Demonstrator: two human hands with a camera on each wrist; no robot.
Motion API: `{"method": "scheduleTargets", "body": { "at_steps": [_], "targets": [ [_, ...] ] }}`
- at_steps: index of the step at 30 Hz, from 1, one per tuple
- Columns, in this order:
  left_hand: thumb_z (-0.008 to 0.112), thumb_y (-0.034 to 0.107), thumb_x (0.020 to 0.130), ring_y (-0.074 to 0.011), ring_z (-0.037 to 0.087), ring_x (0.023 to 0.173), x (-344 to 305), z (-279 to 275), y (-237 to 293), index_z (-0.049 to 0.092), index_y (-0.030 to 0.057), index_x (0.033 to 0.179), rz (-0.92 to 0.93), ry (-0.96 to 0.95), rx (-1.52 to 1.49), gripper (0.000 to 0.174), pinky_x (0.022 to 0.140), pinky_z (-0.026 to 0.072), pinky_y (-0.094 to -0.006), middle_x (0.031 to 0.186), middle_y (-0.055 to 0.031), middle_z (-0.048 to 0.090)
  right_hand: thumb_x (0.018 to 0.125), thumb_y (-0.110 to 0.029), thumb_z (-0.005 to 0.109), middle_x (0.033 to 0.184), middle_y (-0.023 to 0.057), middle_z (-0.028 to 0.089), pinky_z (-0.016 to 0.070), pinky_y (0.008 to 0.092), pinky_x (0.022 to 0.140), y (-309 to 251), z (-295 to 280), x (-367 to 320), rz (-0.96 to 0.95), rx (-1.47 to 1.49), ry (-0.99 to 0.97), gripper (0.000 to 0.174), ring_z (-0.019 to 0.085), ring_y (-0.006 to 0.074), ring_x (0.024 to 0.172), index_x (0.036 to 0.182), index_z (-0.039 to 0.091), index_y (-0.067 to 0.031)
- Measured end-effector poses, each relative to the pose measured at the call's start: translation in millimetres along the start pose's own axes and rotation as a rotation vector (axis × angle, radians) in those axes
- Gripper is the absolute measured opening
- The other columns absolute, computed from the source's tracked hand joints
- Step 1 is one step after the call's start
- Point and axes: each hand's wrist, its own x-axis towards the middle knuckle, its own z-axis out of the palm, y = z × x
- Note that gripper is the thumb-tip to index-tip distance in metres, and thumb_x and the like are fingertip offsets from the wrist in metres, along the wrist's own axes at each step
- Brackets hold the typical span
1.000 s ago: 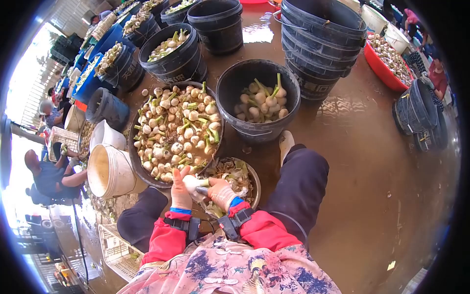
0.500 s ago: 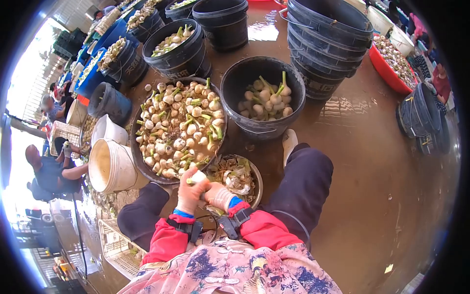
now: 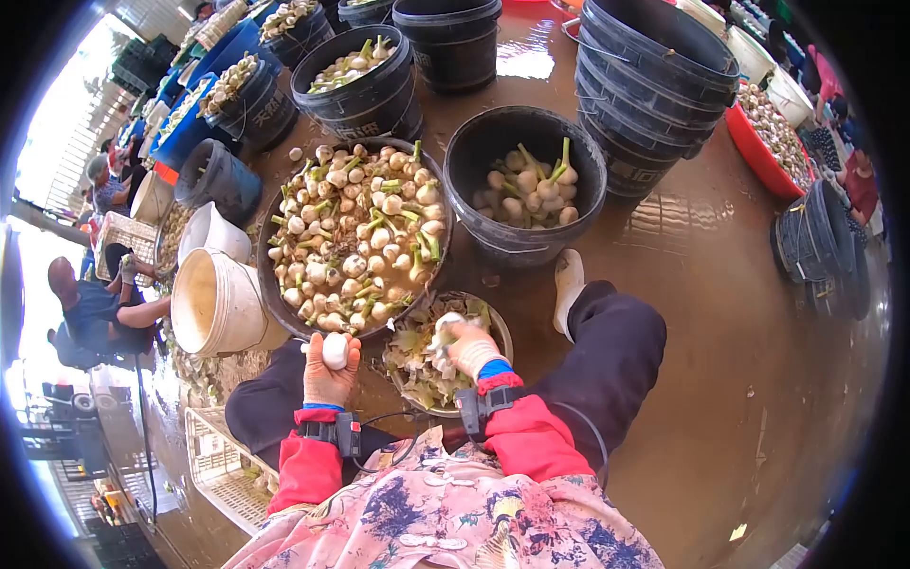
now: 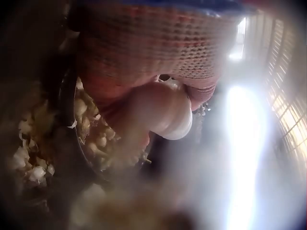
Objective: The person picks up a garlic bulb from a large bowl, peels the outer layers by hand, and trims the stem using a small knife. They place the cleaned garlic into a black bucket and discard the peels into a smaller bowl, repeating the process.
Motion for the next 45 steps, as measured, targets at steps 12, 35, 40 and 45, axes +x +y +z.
{"method": "scheduleTargets", "body": {
  "at_steps": [12, 35, 40, 45],
  "targets": [
    [0.045, 0.046, 0.091, -0.0303, 0.063, 0.077, 5, 15, -34, 0.054, 0.0075, 0.113, -0.193, -0.181, 0.108, 0.045, 0.061, 0.0559, -0.0381, 0.097, -0.0155, 0.063, 0.083, -0.008, 0.061, 0.098, 0.0044, 0.065, 0.0455, 0.0233, 0.070, -51, 11, -18, -0.074, 0.524, 0.093, 0.033, 0.057, 0.0108, 0.079, 0.115, 0.060, -0.0065],
    [0.057, 0.033, 0.088, -0.0233, 0.057, 0.081, 167, 100, -20, 0.047, 0.0056, 0.124, -0.027, 0.082, 0.403, 0.047, 0.070, 0.0505, -0.0343, 0.107, -0.0120, 0.055, 0.083, -0.007, 0.062, 0.083, 0.0000, 0.061, 0.0450, 0.0213, 0.057, -10, 30, 34, 0.380, 1.184, 0.240, 0.025, 0.055, 0.0078, 0.066, 0.108, 0.062, -0.0054],
    [0.063, 0.027, 0.083, -0.0127, 0.055, 0.061, 209, 51, -61, 0.057, 0.0098, 0.114, -0.068, 0.297, 0.761, 0.036, 0.050, 0.0455, -0.0250, 0.085, -0.0049, 0.060, 0.086, -0.006, 0.059, 0.102, 0.0032, 0.059, 0.0497, 0.0208, 0.073, -23, 18, 37, 0.454, 1.245, 0.206, 0.028, 0.057, 0.0099, 0.084, 0.114, 0.058, -0.0013],
    [0.063, 0.019, 0.079, -0.0220, 0.058, 0.094, 290, 13, -103, 0.053, 0.0037, 0.122, 0.367, 0.079, 1.426, 0.047, 0.085, 0.0436, -0.0293, 0.102, -0.0129, 0.064, 0.086, -0.005, 0.060, 0.101, 0.0052, 0.059, 0.0502, 0.0215, 0.072, -16, 21, 47, 0.509, 1.295, 0.217, 0.031, 0.058, 0.0111, 0.084, 0.116, 0.055, 0.0017]
  ]
}}
